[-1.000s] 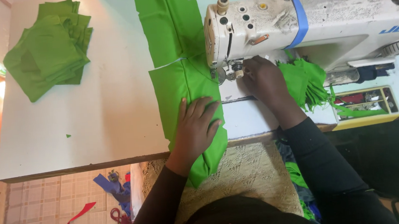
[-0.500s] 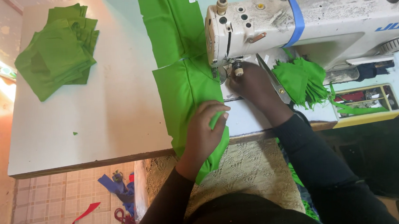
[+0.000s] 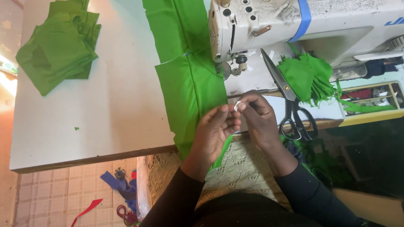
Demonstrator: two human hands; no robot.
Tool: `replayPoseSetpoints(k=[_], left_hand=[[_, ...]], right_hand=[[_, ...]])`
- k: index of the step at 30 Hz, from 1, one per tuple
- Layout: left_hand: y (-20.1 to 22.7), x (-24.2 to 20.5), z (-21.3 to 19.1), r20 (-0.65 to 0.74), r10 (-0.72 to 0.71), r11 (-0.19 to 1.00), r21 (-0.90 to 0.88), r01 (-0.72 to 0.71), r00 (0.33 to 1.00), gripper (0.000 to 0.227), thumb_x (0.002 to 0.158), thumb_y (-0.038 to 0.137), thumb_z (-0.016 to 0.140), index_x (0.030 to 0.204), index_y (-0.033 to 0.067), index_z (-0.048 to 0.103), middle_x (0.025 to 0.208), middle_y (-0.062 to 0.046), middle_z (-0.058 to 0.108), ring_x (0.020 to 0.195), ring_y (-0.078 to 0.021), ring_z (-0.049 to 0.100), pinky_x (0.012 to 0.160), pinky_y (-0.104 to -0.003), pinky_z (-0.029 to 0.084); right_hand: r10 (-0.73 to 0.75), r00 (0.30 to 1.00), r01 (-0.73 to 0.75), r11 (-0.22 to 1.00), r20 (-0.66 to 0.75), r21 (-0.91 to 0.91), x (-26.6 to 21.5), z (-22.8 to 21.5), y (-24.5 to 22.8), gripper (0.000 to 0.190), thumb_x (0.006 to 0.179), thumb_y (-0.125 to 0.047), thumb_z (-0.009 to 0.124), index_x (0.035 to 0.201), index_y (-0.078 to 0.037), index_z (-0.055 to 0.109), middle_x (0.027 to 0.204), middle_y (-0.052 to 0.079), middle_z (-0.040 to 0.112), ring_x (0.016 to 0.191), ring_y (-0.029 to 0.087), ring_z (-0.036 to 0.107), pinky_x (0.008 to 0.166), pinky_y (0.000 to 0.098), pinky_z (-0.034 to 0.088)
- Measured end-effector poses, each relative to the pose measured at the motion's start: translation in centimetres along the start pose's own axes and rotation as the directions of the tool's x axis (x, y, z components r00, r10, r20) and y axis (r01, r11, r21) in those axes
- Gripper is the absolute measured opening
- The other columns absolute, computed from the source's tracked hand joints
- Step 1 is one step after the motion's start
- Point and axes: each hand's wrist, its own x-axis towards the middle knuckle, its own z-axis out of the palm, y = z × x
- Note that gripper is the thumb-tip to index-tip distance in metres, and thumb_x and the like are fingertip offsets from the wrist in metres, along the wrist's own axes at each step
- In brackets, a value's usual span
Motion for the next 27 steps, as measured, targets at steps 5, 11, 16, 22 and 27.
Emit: replayPoseSetpoints(k=[5,11,16,22,27], left_hand=[[2.1,-1.2,1.1,-0.048,0.081,0.97,0.231,-0.068,0.996,0.025,0.096,0.018,0.074,0.111,-0.0019,0.071,0.089,-0.014,0.075,0.074,-0.0174,0.076,0.069,-0.03,0.067],[3.7,-0.7,-2.9,0.302,0.283,0.128,0.929,-0.348,0.91,0.014,0.099,0.023,0.069,0.104,0.0107,0.075,0.088,-0.01,0.072,0.08,-0.0304,0.075,0.07,-0.04,0.061],[1.7,0.4,-5.2,0.575,0.343,-0.498,0.782,-0.375,0.743,0.02,0.103,0.033,0.059,0.093,0.0173,0.067,0.084,0.0,0.056,0.079,-0.0247,0.063,0.071,-0.041,0.048],[1.7,1.1,-4.8,0.659,0.419,-0.592,0.72,-0.363,0.625,0.013,0.097,0.036,0.068,0.093,0.0232,0.067,0.088,0.003,0.056,0.086,-0.0212,0.062,0.075,-0.039,0.046],[2.2,1.7,-5.3,0.558,0.536,-0.434,0.826,-0.36,0.633,0.022,0.085,0.036,0.082,0.099,0.0245,0.068,0.109,-0.001,0.062,0.109,-0.0278,0.061,0.1,-0.048,0.044]], right_hand=[[-0.046,0.997,0.049,0.997,0.06,-0.058,0.0,-0.1,0.4,0.007,0.098,-0.002,0.067,0.103,0.002,0.064,0.086,0.01,0.055,0.087,0.017,0.055,0.082,0.0345,0.05],[-0.007,0.995,0.057,0.871,0.104,-0.487,-2.2,-0.6,-2.8,0.026,0.1,-0.018,0.067,0.116,0.003,0.067,0.1,0.016,0.053,0.1,0.031,0.053,0.094,0.0509,0.048],[-0.108,0.929,0.358,0.504,0.354,-0.786,-5.7,-2.8,-1.2,0.022,0.097,-0.02,0.069,0.115,-0.009,0.073,0.109,0.015,0.065,0.114,0.035,0.06,0.101,0.0494,0.046],[0.108,0.831,0.529,0.151,0.546,-0.835,-7.6,-2.2,-1.7,0.037,0.104,-0.037,0.052,0.13,-0.014,0.066,0.136,0.011,0.064,0.129,0.031,0.056,0.112,0.0532,0.038],[0.115,0.806,0.569,0.115,0.58,-0.814,-8.0,-2.8,-0.8,0.041,0.101,-0.034,0.054,0.137,-0.016,0.063,0.145,0.007,0.06,0.134,0.029,0.052,0.113,0.0536,0.038]])
